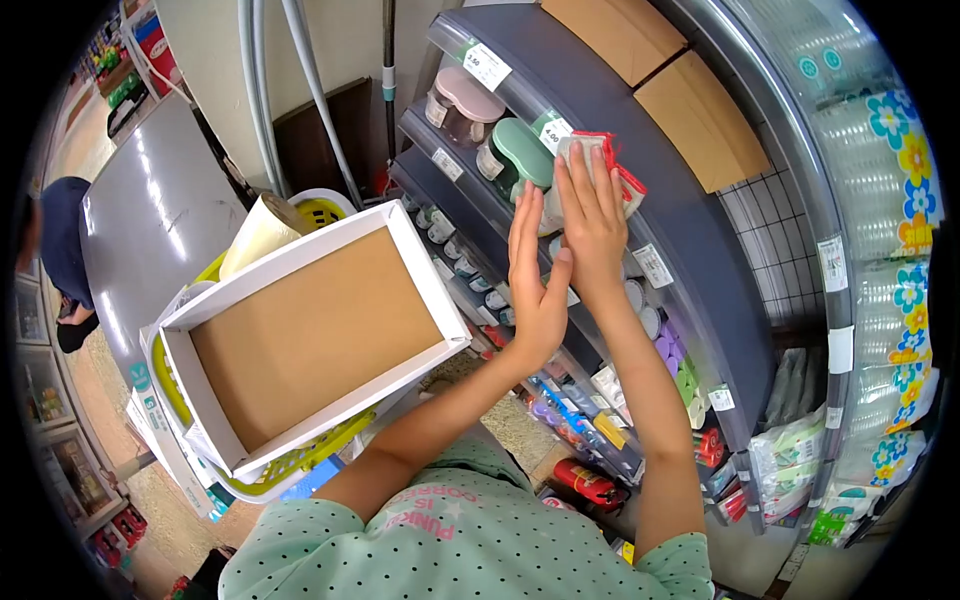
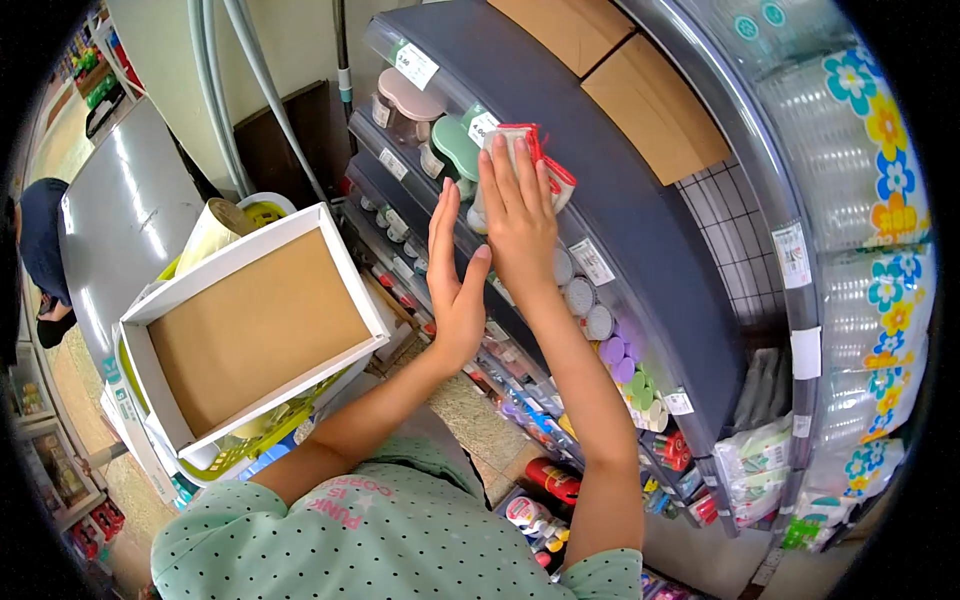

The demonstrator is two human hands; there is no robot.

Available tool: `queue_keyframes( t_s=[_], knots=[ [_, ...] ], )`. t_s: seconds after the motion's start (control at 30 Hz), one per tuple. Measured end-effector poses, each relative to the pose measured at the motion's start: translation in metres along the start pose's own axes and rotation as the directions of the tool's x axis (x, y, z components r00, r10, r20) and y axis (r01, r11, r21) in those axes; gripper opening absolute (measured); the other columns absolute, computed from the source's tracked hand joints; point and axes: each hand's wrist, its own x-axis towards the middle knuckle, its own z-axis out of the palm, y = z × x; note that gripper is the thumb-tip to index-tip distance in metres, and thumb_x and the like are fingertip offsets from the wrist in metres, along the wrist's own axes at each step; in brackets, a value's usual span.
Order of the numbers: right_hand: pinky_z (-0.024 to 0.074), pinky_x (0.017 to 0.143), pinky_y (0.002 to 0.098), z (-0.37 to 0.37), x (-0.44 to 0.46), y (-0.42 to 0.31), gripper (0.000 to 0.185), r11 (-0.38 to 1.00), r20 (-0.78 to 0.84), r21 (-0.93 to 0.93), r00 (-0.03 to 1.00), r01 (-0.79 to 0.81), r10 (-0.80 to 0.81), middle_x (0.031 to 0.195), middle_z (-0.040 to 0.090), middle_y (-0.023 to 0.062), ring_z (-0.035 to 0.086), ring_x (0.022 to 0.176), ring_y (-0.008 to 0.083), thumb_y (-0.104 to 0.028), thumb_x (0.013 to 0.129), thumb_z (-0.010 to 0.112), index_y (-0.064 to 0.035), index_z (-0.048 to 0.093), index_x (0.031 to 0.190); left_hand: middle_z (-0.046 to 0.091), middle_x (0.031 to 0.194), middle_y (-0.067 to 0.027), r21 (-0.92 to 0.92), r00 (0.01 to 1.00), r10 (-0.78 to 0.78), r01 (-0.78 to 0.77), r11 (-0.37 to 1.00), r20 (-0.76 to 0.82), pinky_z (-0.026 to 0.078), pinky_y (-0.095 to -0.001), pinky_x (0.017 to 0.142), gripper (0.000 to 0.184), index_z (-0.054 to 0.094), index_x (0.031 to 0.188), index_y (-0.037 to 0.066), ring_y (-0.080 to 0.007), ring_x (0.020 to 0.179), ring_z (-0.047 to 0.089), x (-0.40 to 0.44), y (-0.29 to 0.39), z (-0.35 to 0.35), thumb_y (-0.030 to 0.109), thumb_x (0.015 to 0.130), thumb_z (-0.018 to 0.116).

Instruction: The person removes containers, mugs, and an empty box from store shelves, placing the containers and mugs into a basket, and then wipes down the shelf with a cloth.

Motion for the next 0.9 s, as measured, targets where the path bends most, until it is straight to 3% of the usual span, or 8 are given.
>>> queue_keyframes(
  t_s=[0.1, 0.3, 0.4, 0.53, 0.7, 0.9],
  knots=[
    [0.0326, 0.118, 0.0488, 0.025, 0.014, -0.006, 0.052, 0.997, -0.001, 0.048, 0.999, 0.054, -0.054, 0.156, 0.044, 0.0088, 0.04, 0.144, 0.0312, -0.009, 0.089, 0.056, -0.0039, 0.055, 0.141, 0.025, 0.164, -0.0145, -0.188, 0.999, -0.049, 0.05, 0.981, 0.008, 0.017, -0.0387, 0.123, 0.068, 0.032, 0.155, -0.002, -0.0266, 0.152, 0.024, -0.001, 0.014, -0.003, -0.002, 0.089, 0.05],
    [0.0351, 0.117, 0.0479, 0.064, 0.055, -0.022, 0.042, 0.989, -0.082, -0.058, 0.987, 0.133, -0.137, 0.151, 0.048, 0.0106, 0.043, 0.142, 0.0318, -0.007, 0.089, 0.059, -0.0016, 0.062, 0.131, 0.027, 0.163, -0.0151, -0.168, 0.996, -0.04, 0.052, 0.984, 0.076, 0.016, -0.0385, 0.123, 0.069, 0.032, 0.155, -0.002, -0.0258, 0.152, 0.023, -0.006, 0.033, -0.017, -0.001, 0.088, 0.052],
    [0.0351, 0.117, 0.0475, 0.068, 0.065, -0.027, 0.042, 0.992, -0.079, -0.056, 0.99, 0.112, -0.116, 0.151, 0.049, 0.0107, 0.043, 0.142, 0.0316, -0.007, 0.089, 0.058, -0.0016, 0.062, 0.13, 0.028, 0.163, -0.0157, -0.173, 0.996, -0.039, 0.053, 0.984, 0.082, 0.015, -0.0384, 0.123, 0.07, 0.032, 0.155, -0.002, -0.0262, 0.152, 0.022, -0.006, 0.038, -0.022, 0.001, 0.089, 0.053],
    [0.032, 0.118, 0.0494, 0.039, 0.056, -0.025, 0.046, 0.996, -0.031, 0.079, 0.998, 0.05, -0.048, 0.153, 0.047, 0.0116, 0.039, 0.145, 0.033, -0.004, 0.088, 0.056, -0.0012, 0.06, 0.134, 0.028, 0.163, -0.0154, -0.179, 0.996, -0.042, 0.056, 0.982, 0.081, 0.015, -0.0388, 0.123, 0.069, 0.032, 0.155, -0.001, -0.0265, 0.153, 0.022, -0.006, 0.038, -0.025, 0.001, 0.089, 0.053],
    [0.031, 0.118, 0.0512, 0.003, 0.03, -0.011, 0.062, 0.989, 0.021, 0.103, 0.994, -0.111, 0.109, 0.154, 0.047, 0.0129, 0.038, 0.145, 0.0352, 0.006, 0.078, 0.058, -0.0036, 0.057, 0.139, 0.03, 0.162, -0.0156, -0.148, 0.995, -0.03, 0.045, 0.988, 0.096, 0.016, -0.0397, 0.123, 0.069, 0.033, 0.154, -0.001, -0.0274, 0.152, 0.023, -0.005, 0.043, -0.029, 0.003, 0.089, 0.054],
    [0.0306, 0.118, 0.0508, 0.008, 0.05, -0.02, 0.063, 0.993, 0.011, 0.084, 0.997, -0.081, 0.08, 0.153, 0.047, 0.0129, 0.039, 0.145, 0.0338, 0.008, 0.076, 0.059, -0.003, 0.057, 0.138, 0.031, 0.162, -0.0157, -0.157, 0.992, -0.046, 0.064, 0.985, 0.113, 0.016, -0.0406, 0.122, 0.068, 0.034, 0.154, -0.001, -0.0287, 0.152, 0.024, -0.005, 0.045, -0.032, 0.004, 0.09, 0.055]
  ],
)
